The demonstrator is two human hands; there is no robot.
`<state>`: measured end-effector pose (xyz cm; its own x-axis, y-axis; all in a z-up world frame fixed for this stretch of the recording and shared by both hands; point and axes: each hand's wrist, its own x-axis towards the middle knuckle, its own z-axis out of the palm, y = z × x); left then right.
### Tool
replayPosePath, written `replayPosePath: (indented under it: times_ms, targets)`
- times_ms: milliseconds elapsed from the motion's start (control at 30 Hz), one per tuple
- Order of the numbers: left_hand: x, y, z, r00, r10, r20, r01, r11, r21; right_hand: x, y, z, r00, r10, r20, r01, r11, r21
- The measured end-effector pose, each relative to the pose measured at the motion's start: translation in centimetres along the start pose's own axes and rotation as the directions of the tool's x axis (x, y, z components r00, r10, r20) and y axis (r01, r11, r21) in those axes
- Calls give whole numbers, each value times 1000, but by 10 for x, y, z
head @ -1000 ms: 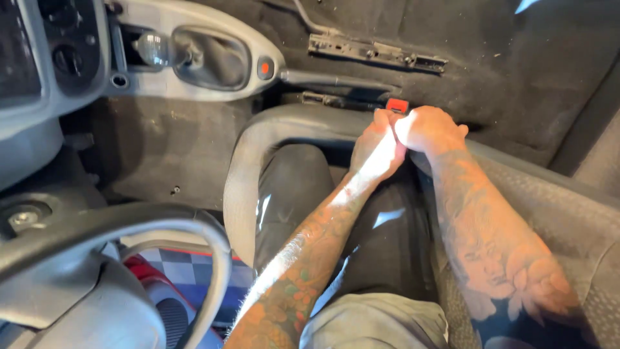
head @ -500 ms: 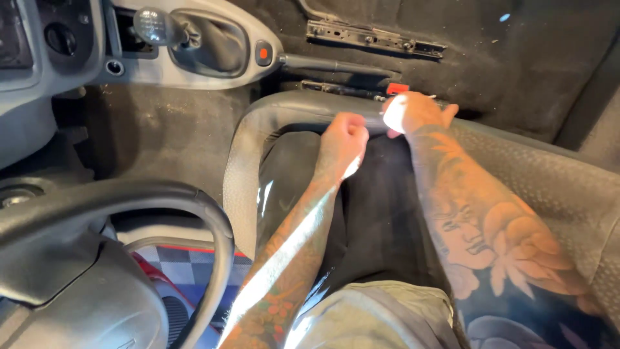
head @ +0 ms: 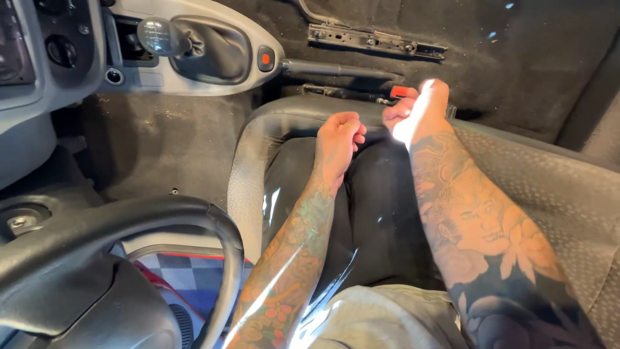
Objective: Disassemble car interior components including the seat and center console trim using hand tools
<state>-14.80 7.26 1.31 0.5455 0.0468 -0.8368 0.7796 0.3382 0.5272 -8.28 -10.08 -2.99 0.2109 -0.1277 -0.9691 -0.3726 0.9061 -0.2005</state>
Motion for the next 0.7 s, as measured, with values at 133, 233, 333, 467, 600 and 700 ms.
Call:
replayPosePath:
  times_ms: [133, 233, 333, 467, 600, 700]
  targets:
    - [1, 3, -2, 1000, -13, 1, 13, 999, -29, 6, 3, -3, 953, -302, -3, 251, 795, -552]
    - [2, 5, -1, 999, -36, 1, 36, 998, -48, -6, 6, 12, 871, -449, -199, 139, 613, -777]
    - [5, 6, 2, 999, -49, 22, 49, 998, -32, -30, 7, 25, 878, -478, -14, 100, 213, -972]
    - [4, 7, -1, 998, -58, 8, 58, 998, 40, -18, 34, 11, 751, -547, 370, 128, -428, -894]
    - [12, -14, -1, 997, -82, -2, 82, 986, 142, 46, 1, -28, 759, -454, 466, 146, -580, -802]
    - [1, -15, 6, 935, 354, 29, -304, 755, 580, 34, -13, -8, 790, -201, 580, 275, -729, -627]
